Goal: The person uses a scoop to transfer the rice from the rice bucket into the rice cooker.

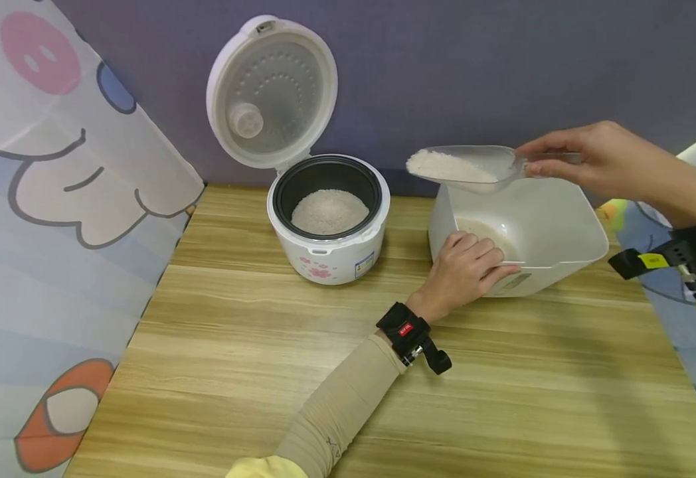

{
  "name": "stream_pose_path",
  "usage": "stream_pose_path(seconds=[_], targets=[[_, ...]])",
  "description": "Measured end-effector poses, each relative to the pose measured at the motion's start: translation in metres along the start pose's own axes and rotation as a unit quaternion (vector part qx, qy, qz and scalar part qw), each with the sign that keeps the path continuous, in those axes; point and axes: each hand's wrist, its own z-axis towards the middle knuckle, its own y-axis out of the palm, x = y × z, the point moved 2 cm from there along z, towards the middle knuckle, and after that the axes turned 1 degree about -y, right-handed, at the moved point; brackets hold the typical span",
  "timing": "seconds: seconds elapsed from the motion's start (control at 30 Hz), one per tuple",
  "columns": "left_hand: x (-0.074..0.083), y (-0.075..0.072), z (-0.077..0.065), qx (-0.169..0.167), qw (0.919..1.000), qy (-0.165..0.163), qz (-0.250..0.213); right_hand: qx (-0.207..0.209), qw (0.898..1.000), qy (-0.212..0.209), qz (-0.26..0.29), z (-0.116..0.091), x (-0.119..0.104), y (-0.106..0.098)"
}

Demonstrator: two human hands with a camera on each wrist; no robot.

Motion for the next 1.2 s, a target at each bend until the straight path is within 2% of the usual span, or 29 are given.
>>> stream_pose_path(seconds=[0.17,0.47,0.67,0.87,1.03,1.2], targets=[[0.004,0.001,0.001,0.003,1.0000,0.003,0.005,-0.012,0.999,-0.046,-0.011,0.028,-0.017,0.000],[0.008,0.000,0.003,0.021,0.9998,0.005,-0.001,-0.042,0.997,-0.048,-0.033,0.064,-0.045,0.005],[0.008,0.001,0.003,0.017,0.9998,0.005,-0.002,-0.034,0.994,-0.060,-0.079,0.080,-0.059,0.011],[0.009,0.001,0.003,0.025,0.9996,0.010,-0.002,0.015,0.979,-0.123,-0.163,0.086,-0.069,0.019],[0.009,0.002,0.003,0.031,0.9995,0.009,-0.006,0.068,0.965,-0.171,-0.187,0.088,-0.075,0.023],[0.008,0.004,0.003,0.038,0.9992,0.011,-0.005,0.094,0.951,-0.205,-0.214,0.091,-0.081,0.026]])
